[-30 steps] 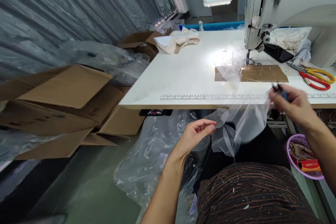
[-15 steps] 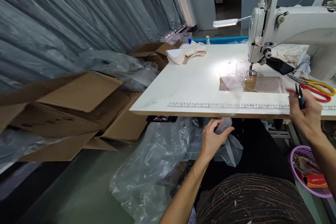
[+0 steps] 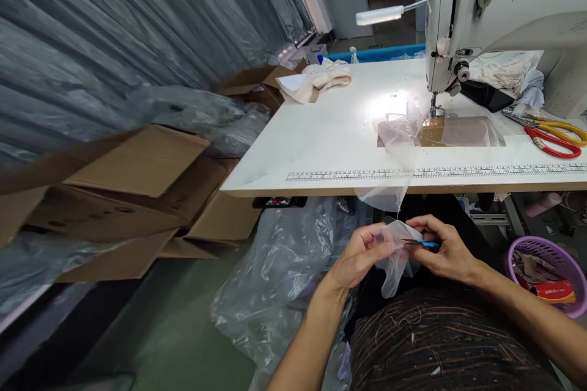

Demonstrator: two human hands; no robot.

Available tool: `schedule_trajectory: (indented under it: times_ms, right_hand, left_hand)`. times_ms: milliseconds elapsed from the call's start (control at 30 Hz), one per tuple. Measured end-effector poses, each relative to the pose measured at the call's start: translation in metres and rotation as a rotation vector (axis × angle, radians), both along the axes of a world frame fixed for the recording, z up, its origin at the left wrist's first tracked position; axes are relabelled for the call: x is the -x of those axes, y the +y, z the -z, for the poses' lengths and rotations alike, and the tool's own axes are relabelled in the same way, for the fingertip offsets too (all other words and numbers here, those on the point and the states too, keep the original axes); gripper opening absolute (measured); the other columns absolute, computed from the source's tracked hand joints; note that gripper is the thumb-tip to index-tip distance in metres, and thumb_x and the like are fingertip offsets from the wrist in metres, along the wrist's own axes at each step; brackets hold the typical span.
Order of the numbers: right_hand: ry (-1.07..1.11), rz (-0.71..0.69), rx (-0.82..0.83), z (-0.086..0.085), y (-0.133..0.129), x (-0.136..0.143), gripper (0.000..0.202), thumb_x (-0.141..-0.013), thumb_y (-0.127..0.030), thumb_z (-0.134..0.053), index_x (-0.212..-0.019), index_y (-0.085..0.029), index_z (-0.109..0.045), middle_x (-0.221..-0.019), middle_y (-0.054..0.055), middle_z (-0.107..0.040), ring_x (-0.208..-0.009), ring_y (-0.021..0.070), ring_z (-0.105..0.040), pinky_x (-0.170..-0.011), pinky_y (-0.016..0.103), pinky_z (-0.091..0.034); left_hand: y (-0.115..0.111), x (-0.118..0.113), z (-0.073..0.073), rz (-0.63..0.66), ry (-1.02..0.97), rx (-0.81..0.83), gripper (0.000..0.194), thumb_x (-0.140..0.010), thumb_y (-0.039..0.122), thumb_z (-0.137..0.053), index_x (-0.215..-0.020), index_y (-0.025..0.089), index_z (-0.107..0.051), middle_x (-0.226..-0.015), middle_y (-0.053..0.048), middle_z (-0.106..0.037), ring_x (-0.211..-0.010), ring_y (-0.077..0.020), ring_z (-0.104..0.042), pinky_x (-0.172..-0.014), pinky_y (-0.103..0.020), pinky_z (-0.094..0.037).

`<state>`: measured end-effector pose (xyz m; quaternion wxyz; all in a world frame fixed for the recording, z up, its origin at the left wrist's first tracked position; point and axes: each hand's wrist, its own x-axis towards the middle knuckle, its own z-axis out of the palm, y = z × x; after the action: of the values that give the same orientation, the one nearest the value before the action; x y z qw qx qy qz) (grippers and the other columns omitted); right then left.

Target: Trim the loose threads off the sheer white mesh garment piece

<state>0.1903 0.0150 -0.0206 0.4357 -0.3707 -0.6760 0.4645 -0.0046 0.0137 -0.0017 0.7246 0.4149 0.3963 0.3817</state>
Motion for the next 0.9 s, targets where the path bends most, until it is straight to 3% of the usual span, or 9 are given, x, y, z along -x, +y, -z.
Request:
schedule_trajectory:
  times_ms: [67, 167, 300, 400, 567, 667, 800, 900]
  right_hand:
    - [0.021, -0.023, 0.129, -0.003, -0.005, -0.001, 0.017, -0.084, -0.031, -0.061, -0.094, -0.017, -0.065, -0.075, 0.002, -0.068, -0.059, 0.0105, -0.058, -0.055, 0.022, -0.048]
    - [0.032, -0.128, 0.354, -0.009, -0.011, -0.006, 0.033, -0.089, -0.044, -0.054, -0.073, -0.017, -0.064, -0.057, -0.002, -0.058, -0.042, 0.0064, -0.042, -0.04, 0.019, -0.034]
    - [0.074, -0.198, 0.5, -0.012, -0.014, -0.006, 0.042, -0.084, -0.058, -0.06, -0.073, -0.017, -0.065, -0.049, -0.006, -0.048, -0.034, 0.0047, -0.032, -0.033, 0.02, -0.025]
    - [0.072, -0.172, 0.504, -0.01, -0.017, -0.003, 0.044, -0.082, -0.06, -0.061, -0.073, -0.017, -0.066, -0.049, -0.007, -0.045, -0.035, 0.0048, -0.033, -0.034, 0.02, -0.024]
    - [0.009, -0.145, 0.388, -0.007, -0.017, -0.004, 0.043, -0.085, -0.058, -0.06, -0.076, -0.016, -0.066, -0.059, -0.003, -0.051, -0.05, 0.0081, -0.041, -0.046, 0.021, -0.035]
    - [-0.038, -0.108, 0.299, -0.008, -0.01, -0.007, 0.048, -0.087, -0.063, -0.054, -0.084, -0.016, -0.065, -0.07, 0.0, -0.057, -0.062, 0.0113, -0.046, -0.057, 0.023, -0.04]
    - [-0.172, -0.086, 0.237, -0.008, 0.001, -0.008, 0.066, -0.093, -0.069, -0.029, -0.083, -0.015, -0.065, -0.066, -0.001, -0.049, -0.059, 0.0118, -0.041, -0.055, 0.025, -0.035]
    - [-0.255, -0.111, 0.188, -0.007, 0.006, -0.004, 0.069, -0.093, -0.071, -0.026, -0.081, -0.015, -0.065, -0.06, -0.003, -0.042, -0.055, 0.0109, -0.035, -0.052, 0.025, -0.029]
  left_hand:
    - [0.0, 0.006, 0.002, 0.053, 0.022, 0.012, 0.035, -0.061, 0.043, -0.086, -0.068, 0.014, -0.068, -0.07, -0.005, -0.07, -0.062, -0.017, -0.065, -0.061, -0.027, -0.052]
    - [0.002, 0.014, 0.007, 0.07, 0.043, 0.016, 0.038, -0.059, 0.044, -0.087, -0.076, 0.013, -0.072, -0.068, -0.005, -0.07, -0.06, -0.0161, -0.063, -0.058, -0.025, -0.051]
    - [0.005, 0.011, 0.012, 0.07, 0.001, 0.041, 0.055, -0.056, 0.054, -0.085, -0.093, 0.015, -0.073, -0.076, -0.006, -0.071, -0.063, -0.0161, -0.063, -0.06, -0.025, -0.05]
    - [0.002, 0.001, 0.012, 0.06, 0.024, 0.041, 0.071, -0.049, 0.062, -0.085, -0.101, 0.015, -0.073, -0.079, -0.007, -0.072, -0.066, -0.018, -0.064, -0.063, -0.026, -0.049]
    - [-0.004, -0.012, 0.007, -0.138, 0.183, 0.061, 0.049, -0.055, 0.053, -0.086, -0.082, 0.013, -0.075, -0.064, -0.002, -0.067, -0.057, -0.0133, -0.057, -0.056, -0.024, -0.044]
    - [-0.006, -0.012, 0.004, -0.19, 0.201, 0.016, 0.044, -0.056, 0.053, -0.086, -0.071, 0.013, -0.074, -0.065, -0.002, -0.065, -0.06, -0.0122, -0.055, -0.058, -0.023, -0.044]
    - [-0.009, -0.009, 0.0, -0.229, 0.255, -0.071, 0.04, -0.059, 0.052, -0.084, -0.066, 0.014, -0.073, -0.067, -0.002, -0.064, -0.064, -0.0125, -0.053, -0.062, -0.024, -0.043]
    - [-0.01, -0.007, -0.001, -0.222, 0.276, -0.071, 0.04, -0.061, 0.052, -0.082, -0.066, 0.014, -0.072, -0.062, -0.001, -0.061, -0.06, -0.0118, -0.05, -0.06, -0.024, -0.042]
